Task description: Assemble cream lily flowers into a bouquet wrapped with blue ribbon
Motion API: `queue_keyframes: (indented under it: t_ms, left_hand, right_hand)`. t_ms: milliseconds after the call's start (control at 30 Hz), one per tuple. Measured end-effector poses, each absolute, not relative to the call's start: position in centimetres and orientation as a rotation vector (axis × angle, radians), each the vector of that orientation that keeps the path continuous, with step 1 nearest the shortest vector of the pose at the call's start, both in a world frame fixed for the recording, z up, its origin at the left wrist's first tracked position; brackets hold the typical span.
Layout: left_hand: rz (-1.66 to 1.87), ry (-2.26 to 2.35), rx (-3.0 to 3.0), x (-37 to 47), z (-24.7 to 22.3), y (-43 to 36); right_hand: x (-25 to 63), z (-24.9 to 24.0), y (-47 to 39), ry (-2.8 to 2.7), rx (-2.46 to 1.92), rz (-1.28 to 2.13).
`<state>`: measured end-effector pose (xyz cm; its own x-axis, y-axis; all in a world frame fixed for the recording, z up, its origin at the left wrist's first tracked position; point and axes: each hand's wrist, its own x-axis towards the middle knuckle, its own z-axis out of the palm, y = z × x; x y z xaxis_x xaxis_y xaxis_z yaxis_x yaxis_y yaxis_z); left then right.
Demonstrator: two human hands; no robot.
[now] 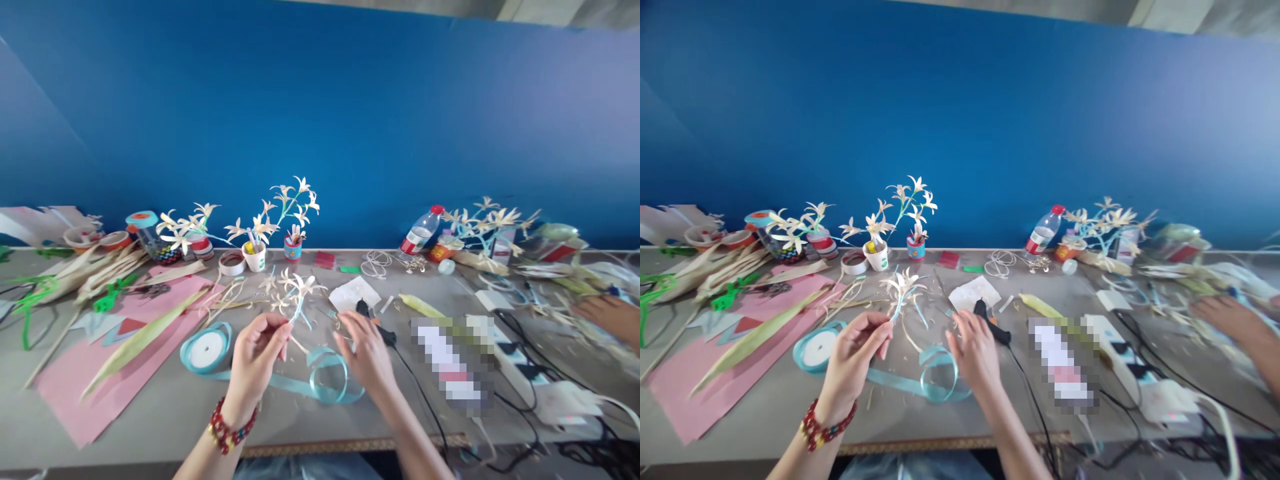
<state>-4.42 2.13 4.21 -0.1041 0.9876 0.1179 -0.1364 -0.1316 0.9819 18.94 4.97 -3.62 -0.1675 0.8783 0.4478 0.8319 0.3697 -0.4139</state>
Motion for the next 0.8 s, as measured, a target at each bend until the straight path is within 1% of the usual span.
queue_keyframes:
  t_ms: [67,100,200,300,500,800]
  left_hand:
    - [1.414,1.113,1.164,-4.3,4.1,2.1]
    - [1.406,1.113,1.170,-4.2,4.0,2.1]
    - [1.386,1.098,1.182,-3.7,3.8,2.2]
    - [1.367,1.077,1.184,-3.3,3.6,2.3]
    - [1.349,1.081,1.189,-3.1,3.2,2.1]
    - [1.350,1.064,1.186,-3.0,2.8,2.0]
  right_hand:
    - [21.5,-4.3,5.7,-1.970,-1.637,-0.018]
    - [22.9,-4.6,6.1,-1.981,-1.720,-0.018]
    - [26.6,-5.3,7.3,-2.090,-1.840,0.133]
    - [28.4,-5.2,8.3,-2.215,-1.760,0.244]
    - [28.7,-3.9,9.6,-2.295,-1.612,0.364]
    - [30.8,-2.4,12.1,-2.149,-1.437,0.745]
